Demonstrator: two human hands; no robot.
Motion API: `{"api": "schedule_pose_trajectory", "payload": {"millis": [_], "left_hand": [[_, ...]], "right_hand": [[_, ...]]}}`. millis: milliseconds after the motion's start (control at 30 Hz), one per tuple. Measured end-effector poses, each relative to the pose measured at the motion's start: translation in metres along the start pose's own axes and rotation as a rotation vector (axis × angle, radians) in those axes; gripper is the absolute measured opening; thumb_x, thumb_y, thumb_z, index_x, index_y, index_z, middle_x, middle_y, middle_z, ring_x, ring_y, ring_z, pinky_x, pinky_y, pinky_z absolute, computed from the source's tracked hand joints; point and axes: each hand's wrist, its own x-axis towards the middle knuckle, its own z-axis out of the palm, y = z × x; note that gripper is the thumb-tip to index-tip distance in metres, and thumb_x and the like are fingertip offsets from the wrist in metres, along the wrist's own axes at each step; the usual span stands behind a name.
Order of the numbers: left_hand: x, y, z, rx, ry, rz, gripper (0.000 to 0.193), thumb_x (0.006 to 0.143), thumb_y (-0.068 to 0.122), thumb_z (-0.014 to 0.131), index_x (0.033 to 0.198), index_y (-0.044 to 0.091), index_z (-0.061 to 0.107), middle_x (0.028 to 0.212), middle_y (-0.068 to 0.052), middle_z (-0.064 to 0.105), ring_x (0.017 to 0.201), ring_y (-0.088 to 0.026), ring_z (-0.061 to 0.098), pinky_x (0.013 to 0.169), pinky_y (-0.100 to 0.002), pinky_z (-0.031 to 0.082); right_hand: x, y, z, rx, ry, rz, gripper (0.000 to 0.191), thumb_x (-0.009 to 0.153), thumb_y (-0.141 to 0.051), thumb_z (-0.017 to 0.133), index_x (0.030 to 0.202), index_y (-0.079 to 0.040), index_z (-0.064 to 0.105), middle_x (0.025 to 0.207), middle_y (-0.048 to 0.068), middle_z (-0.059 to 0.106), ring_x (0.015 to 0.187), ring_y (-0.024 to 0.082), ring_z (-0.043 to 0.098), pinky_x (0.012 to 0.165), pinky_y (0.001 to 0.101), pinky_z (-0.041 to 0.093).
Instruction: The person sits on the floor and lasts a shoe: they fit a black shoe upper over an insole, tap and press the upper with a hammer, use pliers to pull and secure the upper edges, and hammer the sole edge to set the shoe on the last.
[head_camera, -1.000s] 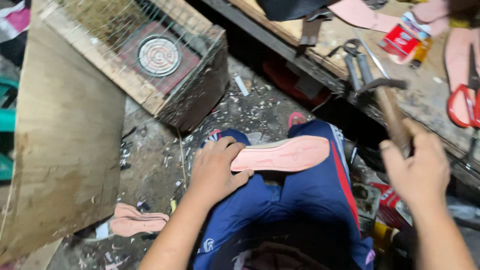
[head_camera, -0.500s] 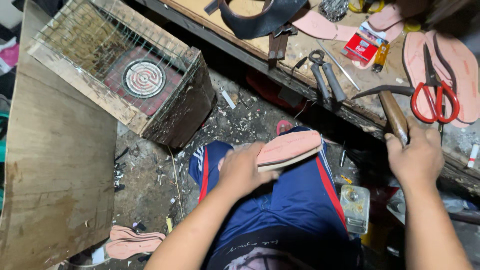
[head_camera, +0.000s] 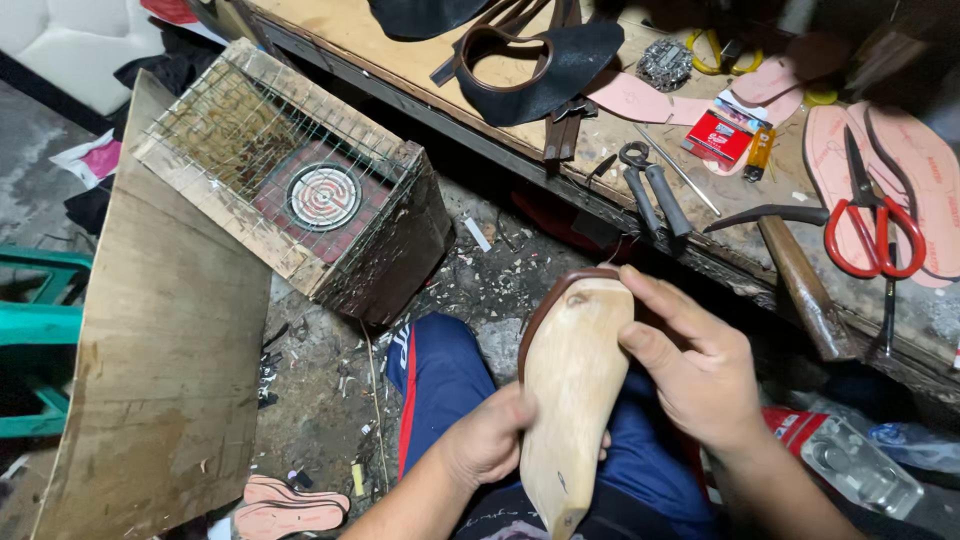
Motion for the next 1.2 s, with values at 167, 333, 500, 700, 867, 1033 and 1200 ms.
{"api": "schedule_pose_trajectory", "payload": {"millis": [167,333,500,700,867,1033,1200], "left_hand": [[-0.010,-0.009,0.000,-0.018,0.190,-0.030,0.094,0.100,0.072,0.032,0.162,0.002,0.033,0.143,-0.022,0.059,0.122,-0.036,0.065,0.109,-0.050,0.051],[-0.018,-0.016,-0.004,0.006,0.130,-0.006,0.098,0.098,0.075,0.030,0.164,0.003,0.030,0.145,-0.021,0.058,0.122,-0.034,0.066,0.108,-0.049,0.052],[-0.022,-0.017,-0.004,0.079,0.093,0.005,0.100,0.095,0.077,0.035,0.163,0.004,0.030,0.143,-0.020,0.059,0.119,-0.033,0.067,0.105,-0.047,0.054],[-0.019,-0.010,0.008,0.052,0.079,-0.037,0.105,0.094,0.080,0.045,0.159,-0.001,0.034,0.139,-0.021,0.061,0.120,-0.031,0.067,0.106,-0.044,0.053],[-0.017,0.017,0.033,0.444,0.085,0.015,0.103,0.080,0.056,0.085,0.155,-0.001,0.043,0.138,-0.008,0.061,0.126,-0.017,0.059,0.110,-0.034,0.048],[-0.003,0.054,0.039,0.965,0.324,-0.089,0.075,0.070,0.034,0.088,0.131,-0.001,0.062,0.114,-0.007,0.070,0.105,-0.017,0.067,0.094,-0.034,0.054],[0.015,0.058,0.004,1.990,0.554,0.036,0.061,0.063,0.037,0.091,0.110,0.008,0.067,0.100,-0.011,0.072,0.095,-0.031,0.067,0.083,-0.044,0.049]], "right_hand": [[-0.014,-0.004,0.010,0.048,0.015,-0.061,0.046,0.092,0.001,0.072,0.137,0.003,0.064,0.137,0.014,0.066,0.123,0.020,0.063,0.107,0.0319,0.049],[-0.019,-0.013,0.013,0.321,-0.014,0.081,0.062,0.088,0.003,0.073,0.147,0.003,0.054,0.128,0.015,0.068,0.111,0.020,0.067,0.096,0.0343,0.054],[-0.014,-0.029,0.011,0.385,-0.184,0.161,0.059,0.087,-0.005,0.076,0.142,0.006,0.057,0.125,0.012,0.061,0.118,0.021,0.065,0.101,0.0353,0.052],[-0.009,-0.034,0.007,0.350,-0.265,0.116,0.043,0.088,-0.011,0.078,0.126,0.008,0.066,0.118,0.012,0.059,0.110,0.019,0.063,0.096,0.0327,0.052],[0.000,-0.033,-0.006,0.325,-0.309,0.122,0.039,0.086,-0.013,0.078,0.119,0.004,0.067,0.115,0.012,0.060,0.107,0.020,0.062,0.094,0.0335,0.050],[0.022,-0.021,-0.046,0.205,-0.542,0.062,0.037,0.080,-0.016,0.079,0.113,-0.003,0.066,0.131,0.012,0.057,0.123,0.022,0.057,0.106,0.0366,0.047],[0.030,0.045,-0.060,-0.473,-0.527,-0.015,0.043,0.068,-0.023,0.087,0.105,-0.009,0.070,0.127,0.011,0.069,0.119,0.025,0.064,0.103,0.0379,0.047]]}}
